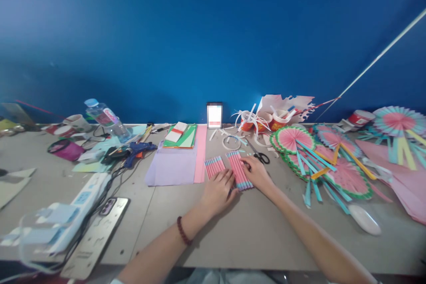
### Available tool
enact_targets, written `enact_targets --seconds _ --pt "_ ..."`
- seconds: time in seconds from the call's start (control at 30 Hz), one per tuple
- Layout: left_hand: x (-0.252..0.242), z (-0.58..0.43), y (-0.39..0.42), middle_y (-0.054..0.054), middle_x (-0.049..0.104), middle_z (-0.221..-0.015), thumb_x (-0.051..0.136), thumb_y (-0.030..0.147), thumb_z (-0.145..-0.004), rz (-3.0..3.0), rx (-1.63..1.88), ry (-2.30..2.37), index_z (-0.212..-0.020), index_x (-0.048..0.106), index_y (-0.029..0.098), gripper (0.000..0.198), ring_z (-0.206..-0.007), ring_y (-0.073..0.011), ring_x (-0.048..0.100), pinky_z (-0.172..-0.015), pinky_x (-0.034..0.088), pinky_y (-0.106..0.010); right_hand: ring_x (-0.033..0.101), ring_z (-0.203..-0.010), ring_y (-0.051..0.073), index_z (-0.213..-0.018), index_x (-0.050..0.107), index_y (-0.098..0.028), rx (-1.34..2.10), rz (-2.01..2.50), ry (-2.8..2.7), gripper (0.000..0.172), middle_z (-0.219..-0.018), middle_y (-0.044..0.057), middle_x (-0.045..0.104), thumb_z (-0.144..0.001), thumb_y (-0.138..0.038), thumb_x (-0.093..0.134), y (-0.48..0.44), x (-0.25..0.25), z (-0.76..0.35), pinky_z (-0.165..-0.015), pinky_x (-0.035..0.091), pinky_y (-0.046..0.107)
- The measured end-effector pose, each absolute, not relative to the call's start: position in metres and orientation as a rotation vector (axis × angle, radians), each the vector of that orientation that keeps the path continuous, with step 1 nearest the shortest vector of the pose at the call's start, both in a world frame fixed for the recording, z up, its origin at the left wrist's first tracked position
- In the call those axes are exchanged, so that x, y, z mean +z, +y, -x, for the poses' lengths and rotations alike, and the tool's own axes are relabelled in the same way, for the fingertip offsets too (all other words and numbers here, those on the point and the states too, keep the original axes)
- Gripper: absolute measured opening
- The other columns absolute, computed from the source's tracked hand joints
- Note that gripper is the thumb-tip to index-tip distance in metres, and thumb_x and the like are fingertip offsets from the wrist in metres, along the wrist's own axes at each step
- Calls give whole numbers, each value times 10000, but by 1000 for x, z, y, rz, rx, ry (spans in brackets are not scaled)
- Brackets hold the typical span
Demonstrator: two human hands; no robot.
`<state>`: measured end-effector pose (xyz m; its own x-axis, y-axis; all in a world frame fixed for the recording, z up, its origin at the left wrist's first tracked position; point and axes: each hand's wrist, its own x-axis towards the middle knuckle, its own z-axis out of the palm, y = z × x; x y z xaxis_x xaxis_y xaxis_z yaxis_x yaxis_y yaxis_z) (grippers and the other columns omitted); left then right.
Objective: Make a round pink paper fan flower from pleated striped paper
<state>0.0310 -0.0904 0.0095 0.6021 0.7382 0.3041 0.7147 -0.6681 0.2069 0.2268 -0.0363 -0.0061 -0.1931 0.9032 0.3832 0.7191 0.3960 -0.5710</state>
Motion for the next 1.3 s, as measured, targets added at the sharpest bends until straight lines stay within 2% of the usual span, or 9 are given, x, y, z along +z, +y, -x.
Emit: enact_targets --seconds 0.13,0.47,0.63,0.8,0.97,1.1,1.3 --pt "4 -31 -89 -135 547 -1334 414 380 -927 -2769 568 1244 -1250 536 113 437 -1255 -268 476 -1033 385 -420 600 -917 198 -976 640 -149 327 1443 -1968 310 -959 104 653 -778 -86 409 -39 -2 -227 -852 478 322" --pt "5 -31 -89 -158 564 -1301 434 318 -913 -2757 585 1263 -1196 558 119 367 -1251 -272 480 -1022 410 -439 571 -924 237 -954 655 -130 124 1609 -2042 308 -956 132 626 -804 -72 392 -41 5 -230 -868 453 347" --pt "5 -32 -89 -166 557 -1307 440 325 -907 -2753 593 1275 -1184 568 107 376 -1238 -286 487 -1026 404 -458 537 -1063 275 -1026 658 -134 -7 1494 -2181 369 -1153 150 615 -780 -22 406 -47 12 -224 -940 428 423" --pt "9 -33 -90 -156 551 -1318 407 374 -919 -2731 603 1304 -1255 523 116 439 -1259 -285 467 -1039 389 -461 511 -1207 265 -1187 604 -131 25 1308 -2264 386 -1257 148 598 -876 -113 377 -56 15 -206 -1041 394 441" --pt "3 -29 -90 -178 432 -1425 378 447 -909 -2659 682 1562 -1388 380 102 590 -1346 -309 356 -1103 283 -507 396 -1322 327 -1329 499 -109 101 1421 -2310 466 -1396 182 475 -908 -295 428 -58 9 -200 -1095 321 514" --pt "-9 -24 -87 -172 386 -1459 383 497 -893 -2633 645 1650 -1430 317 99 671 -1364 -327 318 -1103 278 -502 329 -1365 310 -1381 444 -142 255 1458 -2321 501 -1454 156 404 -910 -313 419 -56 1 -204 -1099 321 503" --pt "-10 -24 -86 -150 343 -1486 370 449 -911 -2630 592 1610 -1445 288 118 634 -1387 -296 280 -1118 267 -487 263 -1396 290 -1405 408 -130 409 1438 -2306 506 -1490 158 338 -926 -289 367 -57 -5 -198 -1110 307 492"
